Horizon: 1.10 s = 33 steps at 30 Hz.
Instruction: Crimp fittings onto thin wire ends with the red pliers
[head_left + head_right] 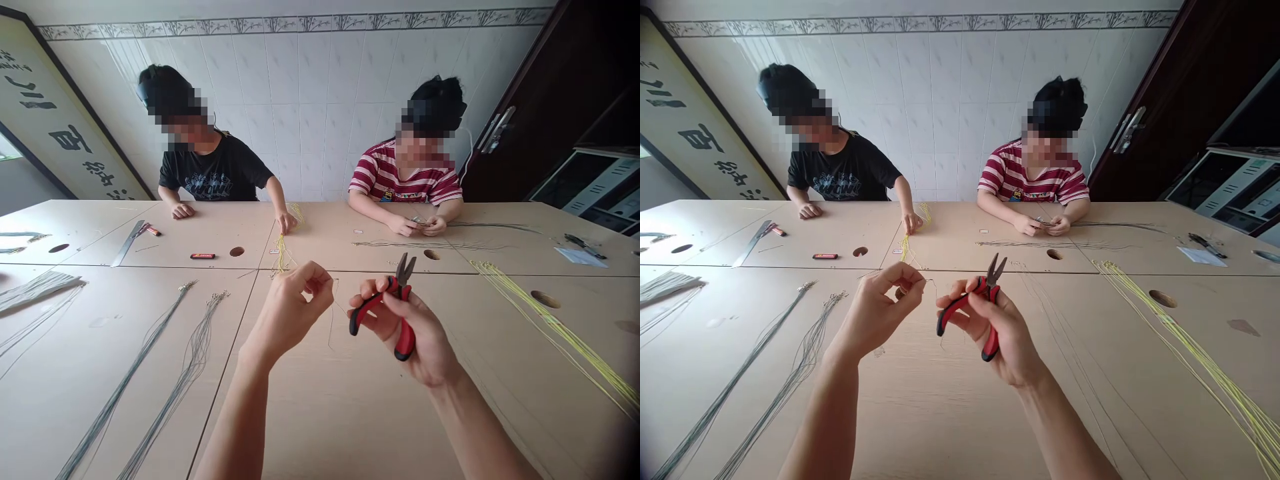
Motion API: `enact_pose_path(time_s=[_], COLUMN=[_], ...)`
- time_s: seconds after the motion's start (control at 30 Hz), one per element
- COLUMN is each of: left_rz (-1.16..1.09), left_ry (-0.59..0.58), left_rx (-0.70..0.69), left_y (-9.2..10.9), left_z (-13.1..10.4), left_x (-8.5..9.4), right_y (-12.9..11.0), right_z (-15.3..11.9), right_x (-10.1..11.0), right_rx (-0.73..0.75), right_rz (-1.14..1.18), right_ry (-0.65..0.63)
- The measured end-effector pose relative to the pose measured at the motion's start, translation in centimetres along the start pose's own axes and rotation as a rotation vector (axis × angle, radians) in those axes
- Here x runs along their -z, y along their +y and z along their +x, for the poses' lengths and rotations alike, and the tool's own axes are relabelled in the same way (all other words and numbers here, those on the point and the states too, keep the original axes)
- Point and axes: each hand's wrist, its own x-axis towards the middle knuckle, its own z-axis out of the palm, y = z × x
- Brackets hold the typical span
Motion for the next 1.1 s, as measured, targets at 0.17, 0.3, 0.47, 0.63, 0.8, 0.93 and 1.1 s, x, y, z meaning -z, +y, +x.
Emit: enact_pose_path(time_s=[0.17,0.3,0.47,0.63,0.8,0.93,1.1], left_rz=[0.221,0.352,0.424,0.469,0.493,0.495,0.456], left_ry=[0.007,-0.005,-0.012,0.001,0.046,0.045,-0.024], left_rx=[-0.144,-0.204,-0.268,-0.34,-0.413,-0.426,-0.408], left_y=[0.3,0.2,0.0,-0.2,-0.4,-0.3,0.1], left_z=[0.0,0.2,0.2,0.2,0.2,0.2,0.0], left_x=[-1.6,-2.6,-3.3,-3.8,-4.4,-4.6,-4.7], right_y=[1.9,2.5,2.1,1.9,1.7,1.7,1.8], right_z=[-0.8,-0.8,-0.8,-0.7,-0.5,-0.4,0.1], right_x=[-1.3,-1.7,-1.7,-1.2,-1.0,-0.8,-0.2], right_rx=[0.138,0.197,0.179,0.125,0.124,0.14,0.198], right_rz=[-0.528,-0.727,-0.776,-0.764,-0.761,-0.75,-0.726], right_ry=[0.288,0.362,0.388,0.389,0.402,0.402,0.436])
